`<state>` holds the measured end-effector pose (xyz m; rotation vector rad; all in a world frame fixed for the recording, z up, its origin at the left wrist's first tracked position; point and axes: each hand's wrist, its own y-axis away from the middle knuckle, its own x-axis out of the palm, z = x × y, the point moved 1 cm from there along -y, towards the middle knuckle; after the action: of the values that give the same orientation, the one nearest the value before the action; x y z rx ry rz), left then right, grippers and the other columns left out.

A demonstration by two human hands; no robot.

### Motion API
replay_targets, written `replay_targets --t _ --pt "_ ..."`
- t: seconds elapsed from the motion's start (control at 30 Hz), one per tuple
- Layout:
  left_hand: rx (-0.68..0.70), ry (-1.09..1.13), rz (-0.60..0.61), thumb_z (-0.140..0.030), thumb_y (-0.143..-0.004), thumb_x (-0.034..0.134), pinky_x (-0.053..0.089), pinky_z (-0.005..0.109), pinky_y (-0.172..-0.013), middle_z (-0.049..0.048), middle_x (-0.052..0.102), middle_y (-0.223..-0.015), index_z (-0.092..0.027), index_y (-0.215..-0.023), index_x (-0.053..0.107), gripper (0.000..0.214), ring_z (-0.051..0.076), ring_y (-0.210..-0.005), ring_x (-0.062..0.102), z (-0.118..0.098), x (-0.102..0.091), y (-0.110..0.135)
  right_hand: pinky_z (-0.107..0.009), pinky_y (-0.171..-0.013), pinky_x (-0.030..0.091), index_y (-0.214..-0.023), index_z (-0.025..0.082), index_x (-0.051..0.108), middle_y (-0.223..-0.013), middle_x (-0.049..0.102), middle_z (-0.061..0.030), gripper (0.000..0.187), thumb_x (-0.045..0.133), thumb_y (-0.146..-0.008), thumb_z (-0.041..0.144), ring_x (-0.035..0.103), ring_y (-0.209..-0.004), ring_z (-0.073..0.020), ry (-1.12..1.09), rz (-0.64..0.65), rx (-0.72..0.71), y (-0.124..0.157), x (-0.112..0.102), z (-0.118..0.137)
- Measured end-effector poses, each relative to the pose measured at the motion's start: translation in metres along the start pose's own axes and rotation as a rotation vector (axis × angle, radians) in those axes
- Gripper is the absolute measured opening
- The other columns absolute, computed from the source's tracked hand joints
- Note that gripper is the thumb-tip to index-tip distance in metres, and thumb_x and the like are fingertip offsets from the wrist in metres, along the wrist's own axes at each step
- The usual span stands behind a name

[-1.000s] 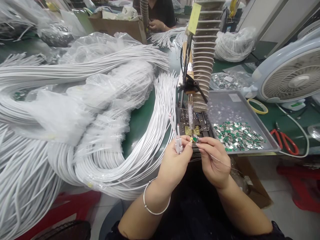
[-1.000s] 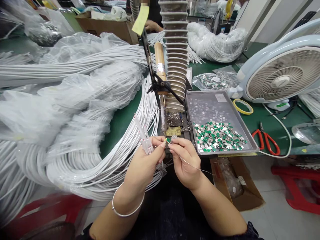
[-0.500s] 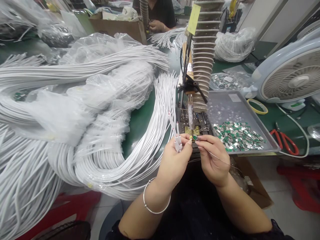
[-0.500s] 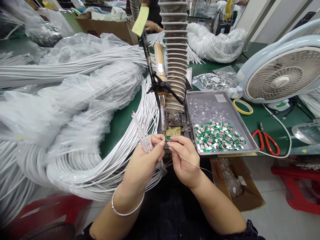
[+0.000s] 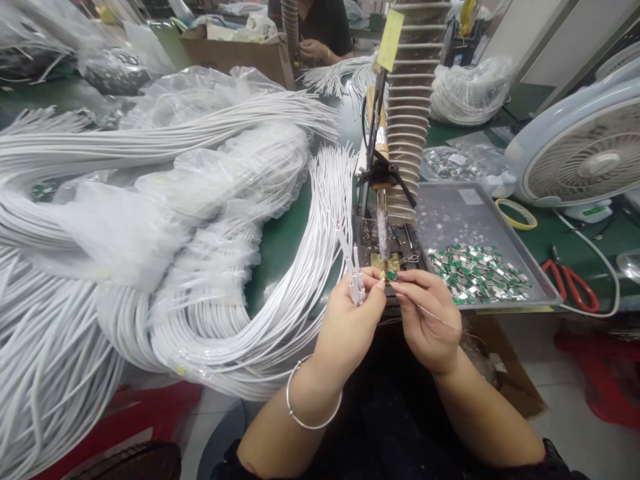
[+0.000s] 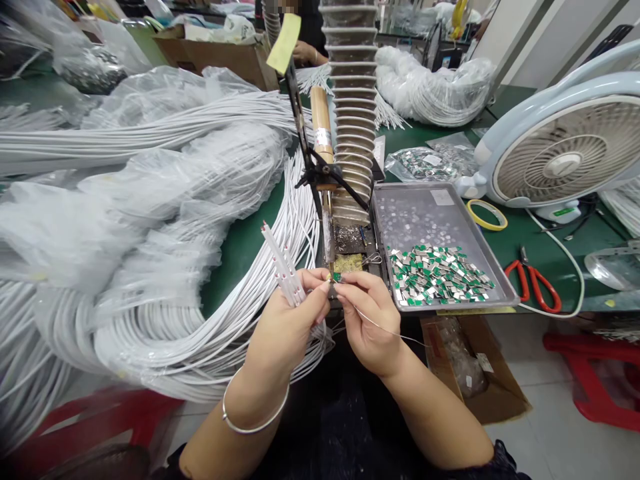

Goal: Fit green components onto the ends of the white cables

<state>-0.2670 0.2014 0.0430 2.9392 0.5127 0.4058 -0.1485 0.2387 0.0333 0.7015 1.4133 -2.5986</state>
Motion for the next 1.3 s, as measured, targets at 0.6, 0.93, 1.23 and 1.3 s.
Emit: replay_targets --t 0.6,0.93,1.23,1.3 --pt "-0.062 0.036 0.01 -0.021 -0.078 0.056 0.034 0.02 -0.05 -0.0043 0.049 -0.068 -0.017 -0.067 0.049 0.013 0.004 -0.047 0.037 0.0035 0.0029 -0.0005 -0.035 -0.074 0.055 -0.098 0.022 0.063 -0.093 0.061 -0.0068 0.023 0.052 -0.082 0.008 0.062 -0.086 -0.0174 -0.009 -0.01 0.017 0.002 0.0003 -0.0008" --pt "-0.021 0.03 0.022 -0.022 -0.078 0.055 0.035 0.021 -0.051 -0.0058 0.046 -0.06 -0.018 -0.065 0.049 0.015 0.005 -0.046 0.037 0.0011 0.0022 -0.0009 -0.035 -0.072 0.055 -0.097 0.022 0.063 -0.092 0.06 -0.0064 0.023 0.052 -0.083 0.008 0.062 -0.083 -0.0172 0.01 -0.021 -0.002 -0.0035 -0.0004 0.0015" --pt "-0.054 0.054 0.012 -0.022 -0.078 0.056 0.034 0.02 -0.05 -0.004 0.05 -0.071 -0.017 -0.068 0.05 0.013 0.003 -0.047 0.037 0.0059 0.0017 -0.0004 -0.034 -0.074 0.054 -0.098 0.02 0.063 -0.094 0.06 -0.0077 0.024 0.052 -0.082 0.006 0.061 -0.086 -0.0172 -0.045 -0.003 0.013 0.0004 -0.0006 0.0013" --pt "-0.068 0.059 0.009 -0.022 -0.078 0.056 0.034 0.02 -0.05 -0.0034 0.052 -0.075 -0.017 -0.068 0.05 0.013 0.003 -0.048 0.038 0.0078 0.0013 0.0002 -0.034 -0.074 0.054 -0.099 0.019 0.062 -0.094 0.06 -0.0079 0.024 0.052 -0.081 0.006 0.061 -0.087 -0.0172 -0.056 0.004 0.018 0.0018 -0.0007 0.0008"
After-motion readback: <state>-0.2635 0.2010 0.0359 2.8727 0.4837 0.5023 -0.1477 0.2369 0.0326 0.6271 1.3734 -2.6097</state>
